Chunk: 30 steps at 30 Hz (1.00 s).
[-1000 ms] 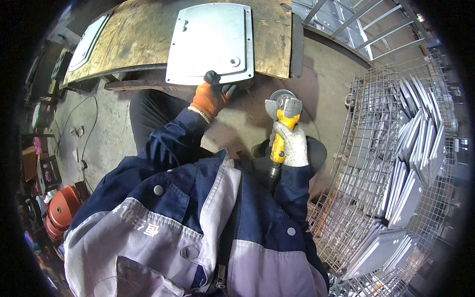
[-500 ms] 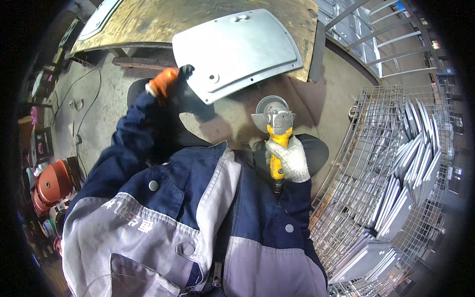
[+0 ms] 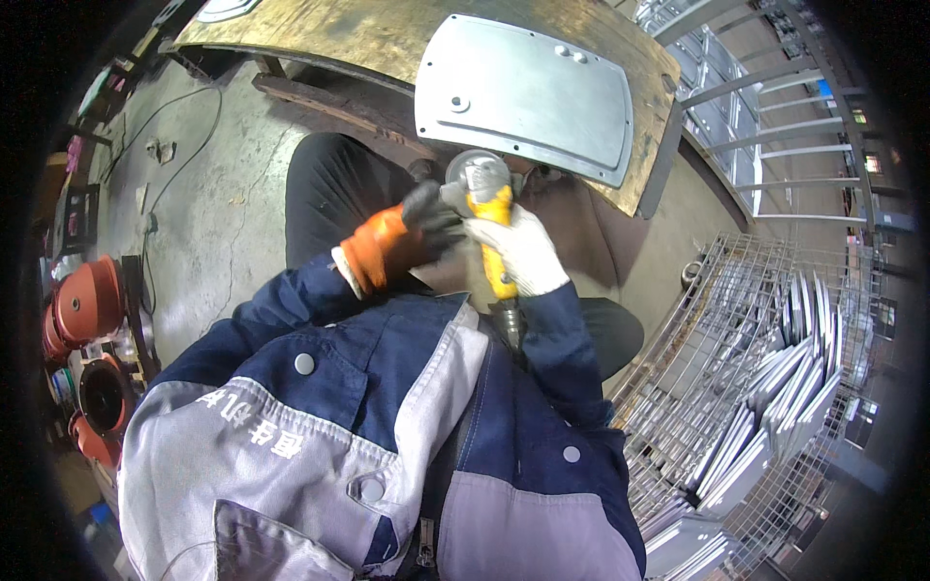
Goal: The person sits on the floor and uses a handheld angle grinder to smooth the edges of a metal plate. They repeatedly grind the edges, flip the plate to access different sides, and place the finished pieces into a wire basket.
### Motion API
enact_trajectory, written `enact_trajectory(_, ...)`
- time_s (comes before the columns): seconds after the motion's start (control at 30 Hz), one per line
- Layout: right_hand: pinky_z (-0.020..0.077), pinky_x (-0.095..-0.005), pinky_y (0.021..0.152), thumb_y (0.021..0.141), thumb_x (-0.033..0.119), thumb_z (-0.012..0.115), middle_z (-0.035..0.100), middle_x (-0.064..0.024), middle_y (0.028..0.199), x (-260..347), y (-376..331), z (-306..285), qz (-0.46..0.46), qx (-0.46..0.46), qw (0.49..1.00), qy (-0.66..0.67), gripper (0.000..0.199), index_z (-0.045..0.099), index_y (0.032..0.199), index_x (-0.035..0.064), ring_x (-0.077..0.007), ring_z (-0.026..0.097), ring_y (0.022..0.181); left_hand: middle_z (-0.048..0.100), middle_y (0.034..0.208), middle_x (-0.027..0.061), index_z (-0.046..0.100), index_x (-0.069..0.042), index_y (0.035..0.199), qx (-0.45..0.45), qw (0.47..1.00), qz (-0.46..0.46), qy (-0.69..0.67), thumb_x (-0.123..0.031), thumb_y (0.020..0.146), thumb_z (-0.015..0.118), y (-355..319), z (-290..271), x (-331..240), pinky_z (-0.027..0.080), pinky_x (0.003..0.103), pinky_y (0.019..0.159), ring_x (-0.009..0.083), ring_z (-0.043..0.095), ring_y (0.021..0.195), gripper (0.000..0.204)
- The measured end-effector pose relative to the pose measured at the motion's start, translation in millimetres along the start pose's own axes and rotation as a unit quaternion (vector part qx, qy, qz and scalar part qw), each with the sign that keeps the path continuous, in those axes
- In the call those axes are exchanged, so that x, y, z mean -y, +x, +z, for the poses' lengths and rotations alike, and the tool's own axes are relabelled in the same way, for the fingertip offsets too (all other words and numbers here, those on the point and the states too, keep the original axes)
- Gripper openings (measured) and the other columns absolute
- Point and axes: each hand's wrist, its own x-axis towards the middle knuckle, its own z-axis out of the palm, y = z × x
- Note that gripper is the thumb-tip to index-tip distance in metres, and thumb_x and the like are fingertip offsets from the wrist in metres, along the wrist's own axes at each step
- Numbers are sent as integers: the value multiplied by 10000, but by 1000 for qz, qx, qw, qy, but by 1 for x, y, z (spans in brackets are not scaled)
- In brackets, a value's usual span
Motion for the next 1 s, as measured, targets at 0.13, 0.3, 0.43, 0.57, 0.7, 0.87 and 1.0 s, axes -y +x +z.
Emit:
enact_trajectory(0.13, 479, -259, 649, 852, 134, 613, 643, -56, 868, -5, 48, 25, -30, 21, 998, -55, 278, 608, 1098, 3, -126, 600, 735, 634, 1083, 75, 572, -61, 1205, 39, 996, -47, -57, -409, 933, 585, 5, 18, 5, 480, 319, 906, 168, 600, 985, 441)
enact_trajectory(0.3, 489, -295, 656, 854, 155, 592, 664, -79, 893, -8, 65, 31, -42, 11, 991, -127, 259, 632, 1063, 8, -160, 619, 744, 619, 1121, 67, 554, -74, 1222, 10, 1000, 28, -4, -471, 909, 595, 10, 24, -1, 500, 348, 881, 173, 611, 973, 507)
enact_trajectory(0.43, 482, -302, 637, 832, 162, 613, 664, -80, 844, -12, 55, 15, -47, -20, 984, -170, 247, 643, 1030, 15, -164, 616, 714, 625, 1119, 72, 557, -76, 1220, 36, 956, 183, 225, -500, 891, 604, 6, 35, 9, 505, 336, 873, 180, 627, 949, 538)
enact_trajectory(0.57, 480, -271, 649, 849, 153, 613, 656, -51, 872, -19, 42, -6, -25, -45, 997, -48, 249, 634, 1059, 20, -130, 609, 741, 630, 1091, 66, 576, -73, 1185, -15, 997, -74, 1, -492, 881, 621, 22, 56, 13, 513, 325, 838, 175, 629, 914, 520)
enact_trajectory(0.7, 472, -260, 625, 850, 153, 621, 639, -57, 867, -19, 26, -32, 8, -70, 997, 13, 274, 616, 1090, 21, -128, 592, 713, 646, 1022, 49, 589, -73, 1156, -6, 996, -88, 32, -485, 858, 649, 39, 81, 22, 512, 321, 813, 162, 623, 892, 512)
enact_trajectory(0.87, 451, -279, 536, 854, 199, 641, 626, -41, 796, -23, 13, -68, 22, -137, 990, 6, 248, 637, 1044, 39, -132, 577, 626, 652, 1030, 63, 595, -58, 1151, 18, 994, -108, 26, -464, 839, 684, 64, 106, 41, 511, 324, 815, 172, 633, 878, 520)
enact_trajectory(1.0, 436, -287, 513, 872, 246, 598, 602, -48, 749, -30, 3, -102, -20, -147, 987, 61, 249, 611, 1022, 48, -149, 555, 569, 657, 995, 70, 609, -59, 1121, 54, 990, -132, -4, -459, 833, 694, 96, 121, 62, 516, 321, 787, 183, 636, 848, 500)
